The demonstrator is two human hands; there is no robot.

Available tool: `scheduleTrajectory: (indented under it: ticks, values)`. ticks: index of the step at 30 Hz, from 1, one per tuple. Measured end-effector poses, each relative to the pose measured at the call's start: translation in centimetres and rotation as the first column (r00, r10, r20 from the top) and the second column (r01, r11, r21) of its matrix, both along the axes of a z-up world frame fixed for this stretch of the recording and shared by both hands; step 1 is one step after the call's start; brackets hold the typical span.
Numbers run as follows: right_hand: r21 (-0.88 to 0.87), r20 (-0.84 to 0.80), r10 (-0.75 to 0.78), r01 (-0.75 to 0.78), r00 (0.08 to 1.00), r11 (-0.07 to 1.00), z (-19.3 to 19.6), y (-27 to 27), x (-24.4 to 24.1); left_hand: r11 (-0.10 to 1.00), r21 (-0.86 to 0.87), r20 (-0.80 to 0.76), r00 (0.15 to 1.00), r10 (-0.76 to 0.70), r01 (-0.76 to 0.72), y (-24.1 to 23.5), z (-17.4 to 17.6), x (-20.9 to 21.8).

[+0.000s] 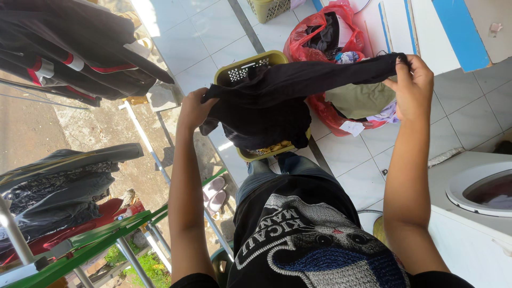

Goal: The person hangs several wet garments on a green metal drying rack outdoors. They pick up a purple shirt, a black shirt, a brown towel, and a patterned cloth from a yellow laundry basket, unfold each item, and drape them over the rack's bars to dry.

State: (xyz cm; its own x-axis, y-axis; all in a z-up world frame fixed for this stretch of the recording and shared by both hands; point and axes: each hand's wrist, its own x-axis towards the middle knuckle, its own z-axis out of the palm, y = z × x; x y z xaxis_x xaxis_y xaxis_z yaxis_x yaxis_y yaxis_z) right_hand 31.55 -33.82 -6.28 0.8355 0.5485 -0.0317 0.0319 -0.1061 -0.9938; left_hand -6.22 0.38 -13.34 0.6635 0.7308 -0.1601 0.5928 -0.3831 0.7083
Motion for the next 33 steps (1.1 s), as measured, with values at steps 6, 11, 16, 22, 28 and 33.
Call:
scheduleTrajectory:
  ticks: [6,11,16,22,28,33]
  values:
    - [0.297,-0.058,0.15,-0.126,0.987,0.947,2.1,2.4,-4.6,0.994,0.112,0.422,0.906,-0.034,-0.015,-3.4,3.8,2.5]
    - [-0.179,0.464,0.521,-0.501,0.716,0.847,0.4,7.4,-11.4,0.911,0.026,0.687,0.655,-0.315,0.411,-9.0,7.1,6.6]
    - [-0.169,0.339,0.541,-0.517,0.769,0.839,1.1,8.9,-11.1,0.908,-0.054,0.449,0.822,-0.35,0.416,-7.4,9.6,6.1]
    - [-0.092,0.454,0.359,-0.358,0.816,0.929,5.5,3.6,-7.2,0.908,0.35,0.103,0.954,-0.282,0.23,-5.8,6.4,3.1]
    - [0.316,0.265,0.187,-0.269,0.946,0.91,6.3,-1.4,-3.5,0.903,0.428,0.1,0.995,0.003,-0.046,-3.3,2.8,-3.6]
    - [0.511,0.013,0.161,-0.145,0.987,0.847,4.6,-1.7,-0.2,0.989,-0.062,0.181,0.973,0.146,-0.137,-0.8,2.8,-9.6]
